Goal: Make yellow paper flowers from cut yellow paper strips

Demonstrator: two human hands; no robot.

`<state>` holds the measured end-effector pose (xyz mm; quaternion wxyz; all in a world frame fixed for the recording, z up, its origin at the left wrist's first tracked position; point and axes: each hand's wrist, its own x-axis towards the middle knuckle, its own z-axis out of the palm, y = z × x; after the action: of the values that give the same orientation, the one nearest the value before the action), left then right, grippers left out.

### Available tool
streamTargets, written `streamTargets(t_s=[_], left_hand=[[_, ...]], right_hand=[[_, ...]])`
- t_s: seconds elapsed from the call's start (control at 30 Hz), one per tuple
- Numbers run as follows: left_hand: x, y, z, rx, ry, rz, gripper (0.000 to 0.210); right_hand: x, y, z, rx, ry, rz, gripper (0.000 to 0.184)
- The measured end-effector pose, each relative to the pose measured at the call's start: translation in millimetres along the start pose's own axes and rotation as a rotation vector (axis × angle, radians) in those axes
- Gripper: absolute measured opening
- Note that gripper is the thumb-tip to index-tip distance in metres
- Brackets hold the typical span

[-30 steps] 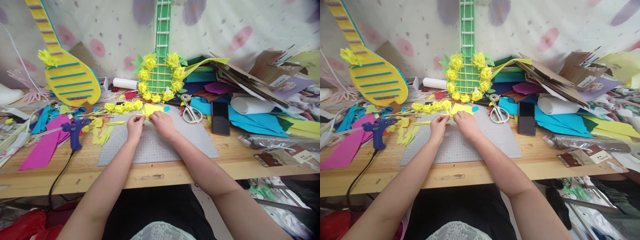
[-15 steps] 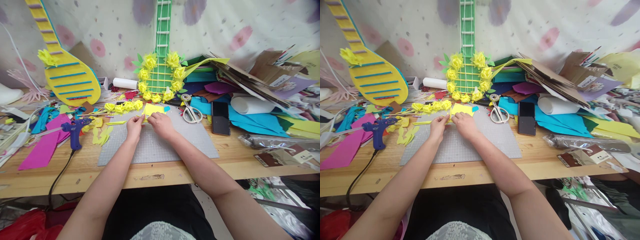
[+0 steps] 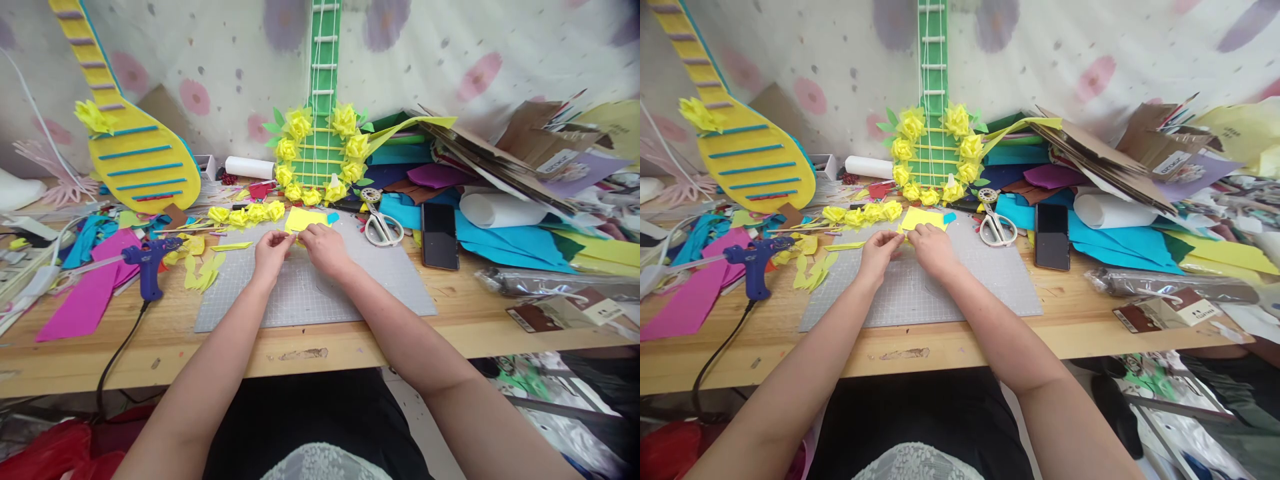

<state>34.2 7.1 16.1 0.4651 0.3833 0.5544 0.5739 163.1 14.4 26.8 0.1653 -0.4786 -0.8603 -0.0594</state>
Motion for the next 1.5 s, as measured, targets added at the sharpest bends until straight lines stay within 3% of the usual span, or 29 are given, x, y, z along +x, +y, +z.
streamTargets(t_s=[0.2,0.33,0.5,0.83,1.23,1.5], left_hand=[[5,-14,-5.0,0.272,0.019,0.305,0.032],[4,-14,-5.5,0.387,0.047,0.407,0.03],[6,-16,-5.8,0.448,0.051,0.518,0.023],[1,-12,-0.2,0.265,0.086,0.516,0.034],[1,-15,0.6,0.246,0.138,0.552,0.037],[4,-17,2.4,0.153,0.17,0.514,0.036]], right_hand=[[-1,1,0,0.033,-0.032,0.074,0.022],[1,0,3,0.112,-0.073,0.142,0.023],[4,0,7,0.247,-0.024,0.185,0.023],[4,-9,5,0.35,0.089,0.116,0.021],[6,-14,2,0.18,0.029,0.236,0.027],[8,-14,7,0.23,0.063,0.189,0.027]])
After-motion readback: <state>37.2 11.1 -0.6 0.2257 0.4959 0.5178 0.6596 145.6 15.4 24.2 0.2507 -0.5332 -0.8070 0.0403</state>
